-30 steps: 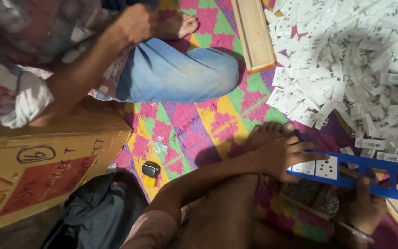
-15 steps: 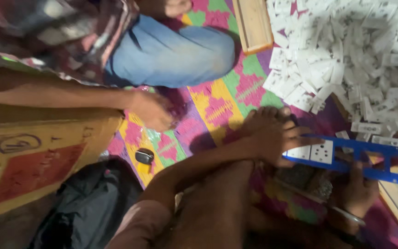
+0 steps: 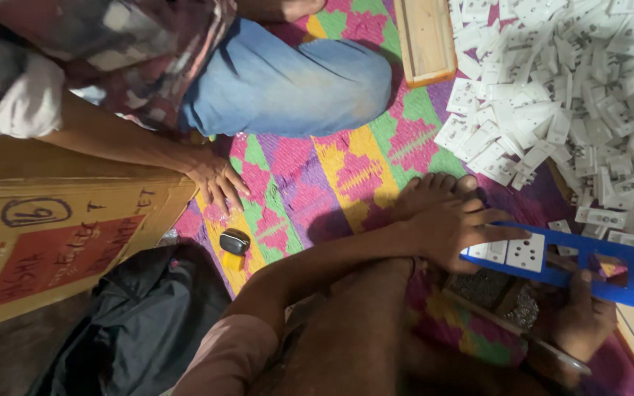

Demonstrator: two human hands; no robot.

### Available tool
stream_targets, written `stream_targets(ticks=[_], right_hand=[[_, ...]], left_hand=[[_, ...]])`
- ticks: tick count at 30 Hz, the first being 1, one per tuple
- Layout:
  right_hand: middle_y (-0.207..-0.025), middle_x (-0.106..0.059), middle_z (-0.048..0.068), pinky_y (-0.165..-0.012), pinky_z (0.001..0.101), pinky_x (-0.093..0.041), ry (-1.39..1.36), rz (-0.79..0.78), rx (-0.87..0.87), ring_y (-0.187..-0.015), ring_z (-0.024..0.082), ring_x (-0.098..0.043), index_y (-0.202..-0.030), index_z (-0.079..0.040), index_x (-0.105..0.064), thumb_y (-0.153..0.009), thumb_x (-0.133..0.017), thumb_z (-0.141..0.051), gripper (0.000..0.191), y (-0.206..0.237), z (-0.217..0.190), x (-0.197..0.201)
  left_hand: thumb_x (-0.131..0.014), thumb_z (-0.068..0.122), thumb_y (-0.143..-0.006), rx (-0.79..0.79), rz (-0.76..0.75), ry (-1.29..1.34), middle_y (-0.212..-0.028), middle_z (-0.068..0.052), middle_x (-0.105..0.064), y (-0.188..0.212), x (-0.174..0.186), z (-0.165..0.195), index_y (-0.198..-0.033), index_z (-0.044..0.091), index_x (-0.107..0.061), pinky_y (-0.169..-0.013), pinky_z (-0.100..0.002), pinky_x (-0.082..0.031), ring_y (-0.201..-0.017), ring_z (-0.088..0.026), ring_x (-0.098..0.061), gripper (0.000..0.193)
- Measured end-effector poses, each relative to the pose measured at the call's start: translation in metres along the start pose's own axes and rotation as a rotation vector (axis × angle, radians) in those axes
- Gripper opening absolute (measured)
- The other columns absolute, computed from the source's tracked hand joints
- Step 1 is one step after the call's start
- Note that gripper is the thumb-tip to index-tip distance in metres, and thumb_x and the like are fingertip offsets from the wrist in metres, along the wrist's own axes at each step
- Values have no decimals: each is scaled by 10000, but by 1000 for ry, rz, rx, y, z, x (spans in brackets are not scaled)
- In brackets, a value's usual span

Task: The person sits on a colorful mat and assembles small metal pins into white plastic electrical switch modules using a blue plastic jig. They repeatedly pick pins from a wooden box and insert them into the modules, occasionally adjusting the jig and handling the components.

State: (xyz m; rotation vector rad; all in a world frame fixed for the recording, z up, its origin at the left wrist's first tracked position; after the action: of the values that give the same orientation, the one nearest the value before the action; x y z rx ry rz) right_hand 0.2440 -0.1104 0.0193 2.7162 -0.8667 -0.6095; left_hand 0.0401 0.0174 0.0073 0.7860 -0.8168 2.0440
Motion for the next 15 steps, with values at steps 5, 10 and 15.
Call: stream_targets(ticks=[5, 10, 15], right_hand=[[-1219, -703, 151, -798, 323, -588, 56, -20, 37, -920, 211, -706, -1416, 58, -537, -1201, -492, -60, 250, -3, 7, 3], [-1185, -698, 143, -779, 331, -581, -7, 7, 16, -901, 203, -692, -1406, 30, -539, -1190, -493, -46, 234, -3, 9, 1], [-1132, -695, 154, -768, 344, -576, 6, 21, 2, -882, 209, -675, -1320, 34, -555, -1196, -493, -40, 158, -5, 10, 4]], left_hand=[[-820, 459, -684, -21, 36, 9, -1384, -96, -592, 0, -3, -2, -1532, 256, -418, -982, -474, -509, -1018, -291, -618, 960], [-811, 473, -681, -32, 28, -30, -1378, -89, -598, 0, -4, -2, -1533, 260, -428, -989, -478, -514, -1018, -286, -627, 958], [-804, 464, -712, -18, 46, -21, -1382, -62, -607, 0, -1, 0, -1543, 279, -424, -960, -432, -514, -1027, -264, -628, 932]])
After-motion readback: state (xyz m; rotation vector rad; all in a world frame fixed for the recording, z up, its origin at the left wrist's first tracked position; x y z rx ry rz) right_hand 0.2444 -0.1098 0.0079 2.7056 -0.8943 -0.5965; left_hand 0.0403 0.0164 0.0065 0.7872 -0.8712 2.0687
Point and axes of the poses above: each hand's wrist, its own y-axis away from the middle knuckle, its own x-axis out of the back of the hand, z = x × y, the point moved 3 cm from there along -y, towards the middle knuckle
